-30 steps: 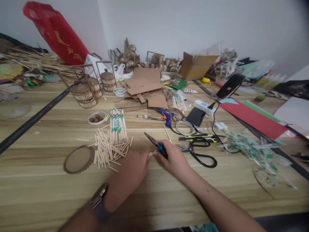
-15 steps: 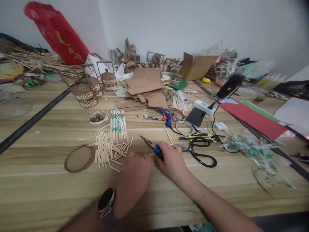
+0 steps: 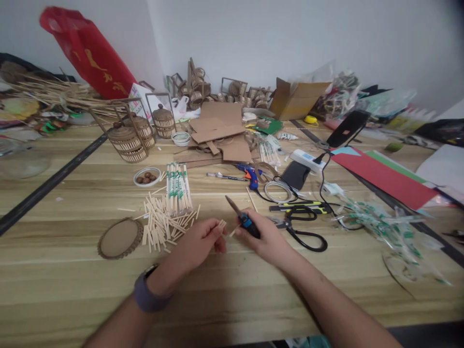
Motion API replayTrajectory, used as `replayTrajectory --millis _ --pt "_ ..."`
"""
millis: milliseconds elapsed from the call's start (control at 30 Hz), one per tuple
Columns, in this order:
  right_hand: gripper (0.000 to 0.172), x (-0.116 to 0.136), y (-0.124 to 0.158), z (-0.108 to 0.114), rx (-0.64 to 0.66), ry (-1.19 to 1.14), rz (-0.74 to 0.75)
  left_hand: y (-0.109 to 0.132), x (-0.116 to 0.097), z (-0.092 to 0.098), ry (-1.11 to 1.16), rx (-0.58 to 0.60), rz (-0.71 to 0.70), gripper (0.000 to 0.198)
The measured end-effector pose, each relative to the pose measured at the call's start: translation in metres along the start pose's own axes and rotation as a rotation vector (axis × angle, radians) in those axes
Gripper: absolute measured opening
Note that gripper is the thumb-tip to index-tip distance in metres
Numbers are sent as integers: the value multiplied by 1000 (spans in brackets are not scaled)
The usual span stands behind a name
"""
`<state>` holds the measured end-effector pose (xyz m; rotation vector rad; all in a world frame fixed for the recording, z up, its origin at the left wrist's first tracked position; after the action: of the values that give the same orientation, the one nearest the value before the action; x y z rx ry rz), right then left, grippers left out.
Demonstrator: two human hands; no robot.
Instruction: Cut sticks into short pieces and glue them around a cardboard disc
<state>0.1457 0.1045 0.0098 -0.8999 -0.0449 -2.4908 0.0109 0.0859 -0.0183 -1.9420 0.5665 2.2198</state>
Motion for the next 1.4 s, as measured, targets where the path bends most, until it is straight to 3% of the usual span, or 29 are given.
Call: replayTrajectory --millis 300,567,700,967,1233,1400 --pt "40 11 5 -18 49 107 116 -4 10 -10 121 37 -9 35" --pt "65 7 6 -23 42 148 103 -4 15 -13 101 35 33 33" --pt "67 6 6 -21 18 125 98 -4 17 -16 170 72 52 36" --pt "68 14 8 -19 4 95 232 0 23 -22 379 163 143 46" --pt "61 12 7 -20 47 29 226 1 24 -24 518 186 205 53" --pt "55 16 6 -8 -107 19 264 0 21 -17 471 128 163 51"
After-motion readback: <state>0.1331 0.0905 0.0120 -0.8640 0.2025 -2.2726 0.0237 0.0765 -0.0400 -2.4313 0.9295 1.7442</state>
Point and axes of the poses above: each hand's wrist, its own y-axis away from the middle knuckle, its own z-axis out of the back of the hand, x = y × z, the point moved 8 cm from there along -y, towards the middle knuckle, and after that the axes turned 14 degrees about y, right-handed, at the moved point
